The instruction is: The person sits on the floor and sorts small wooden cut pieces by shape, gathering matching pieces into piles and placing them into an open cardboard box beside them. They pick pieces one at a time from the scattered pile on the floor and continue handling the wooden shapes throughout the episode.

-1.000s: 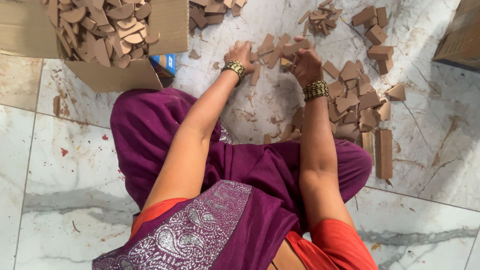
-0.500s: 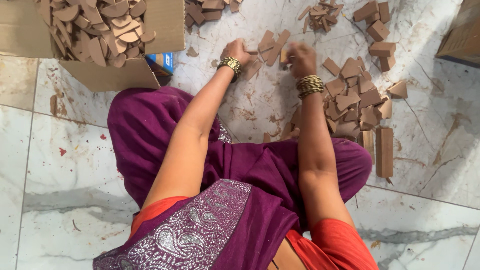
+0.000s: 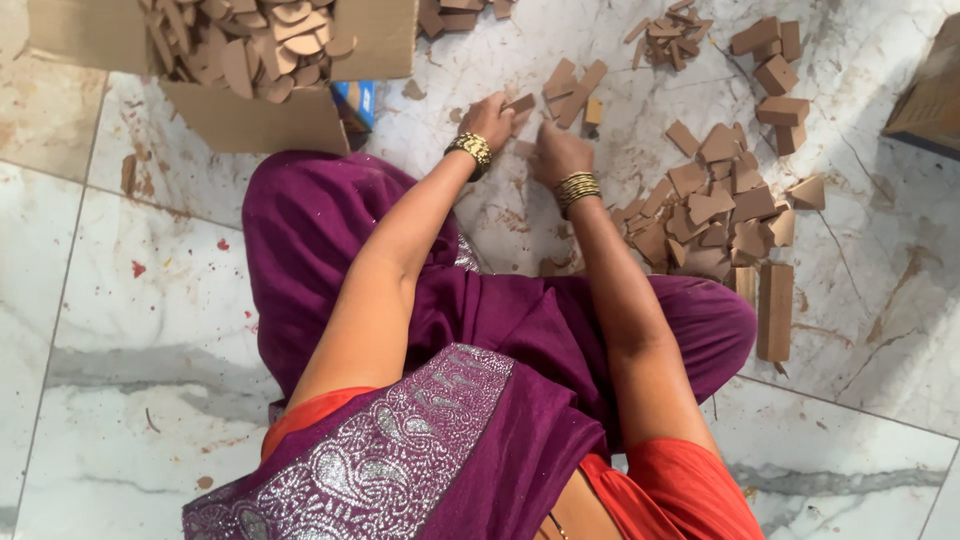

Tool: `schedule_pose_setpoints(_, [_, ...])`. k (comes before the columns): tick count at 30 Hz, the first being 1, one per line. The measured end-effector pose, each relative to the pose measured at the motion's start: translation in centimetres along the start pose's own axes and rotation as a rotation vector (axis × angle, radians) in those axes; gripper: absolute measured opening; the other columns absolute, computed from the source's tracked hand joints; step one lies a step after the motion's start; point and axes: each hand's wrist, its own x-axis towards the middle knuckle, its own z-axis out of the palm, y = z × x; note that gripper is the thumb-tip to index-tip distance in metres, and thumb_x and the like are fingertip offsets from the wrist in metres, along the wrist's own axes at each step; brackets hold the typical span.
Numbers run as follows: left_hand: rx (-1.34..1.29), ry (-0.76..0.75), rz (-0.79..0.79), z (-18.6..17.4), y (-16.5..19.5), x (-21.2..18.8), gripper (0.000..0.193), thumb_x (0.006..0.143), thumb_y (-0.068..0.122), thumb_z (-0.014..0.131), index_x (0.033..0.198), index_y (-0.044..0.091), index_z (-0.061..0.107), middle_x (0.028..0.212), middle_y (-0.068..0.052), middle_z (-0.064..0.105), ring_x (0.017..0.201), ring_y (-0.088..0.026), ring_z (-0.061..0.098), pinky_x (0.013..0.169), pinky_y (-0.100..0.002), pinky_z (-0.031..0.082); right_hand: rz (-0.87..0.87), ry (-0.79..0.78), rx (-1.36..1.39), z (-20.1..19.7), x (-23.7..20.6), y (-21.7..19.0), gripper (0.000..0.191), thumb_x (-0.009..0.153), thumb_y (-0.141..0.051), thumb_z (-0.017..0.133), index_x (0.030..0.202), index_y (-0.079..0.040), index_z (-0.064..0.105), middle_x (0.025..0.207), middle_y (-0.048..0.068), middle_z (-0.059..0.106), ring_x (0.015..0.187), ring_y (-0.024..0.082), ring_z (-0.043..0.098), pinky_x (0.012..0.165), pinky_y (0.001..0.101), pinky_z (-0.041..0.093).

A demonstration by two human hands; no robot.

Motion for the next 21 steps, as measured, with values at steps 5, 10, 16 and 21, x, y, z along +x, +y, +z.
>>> schedule_pose_setpoints(5, [-0.095,-0.091,-0.038,-0.4,1.8,-1.9,0.022,0.091,0.029,0.064,0.101,0.011,0.07,0.096,-0.018,0.074,0.093,-0.037,0.071,0.082,-0.048,0.056,0.017,-0.201,0.117,-1.2,-1.5,0.6,0.035,0.077,-0.042,0.085,0.097,-0.015,0.074,0.092,0.013,0.075,0.088,0.035,0.072,0.076,0.049,0.056])
schedule_pose_setpoints(10, [-0.166,-0.027,-0.041,-0.3,2.2,-4.5,0.02,0.085,0.027,0.067,0.097,0.012,0.073,0.093,-0.014,0.076,0.09,-0.035,0.072,0.081,-0.045,0.057,0.096,0.036,0.252,-2.9,-3.5,-1.7,0.045,0.068,-0.034,0.088,0.102,-0.012,0.067,0.089,0.012,0.075,0.086,0.034,0.071,0.072,0.0485,0.054])
schedule_pose_setpoints(16, [-0.187,0.014,-0.017,0.7,0.2,-6.0,0.02,0.085,0.024,0.067,0.097,0.01,0.072,0.093,-0.017,0.075,0.091,-0.037,0.071,0.082,-0.046,0.057,0.111,-0.074,0.154,-1.7,-3.6,-1.8,0.032,0.072,-0.034,0.088,0.087,-0.01,0.073,0.088,0.015,0.074,0.082,0.033,0.071,0.072,0.046,0.056])
schedule_pose_setpoints(21, [-0.267,0.068,-0.027,0.7,-0.3,-6.8,0.022,0.084,0.026,0.067,0.097,0.009,0.071,0.092,-0.016,0.075,0.089,-0.036,0.072,0.08,-0.046,0.057,0.252,0.108,0.792,-0.3,-2.8,-0.4,0.025,0.081,-0.026,0.079,0.096,-0.008,0.072,0.085,0.013,0.074,0.069,0.025,0.069,0.064,0.0371,0.054])
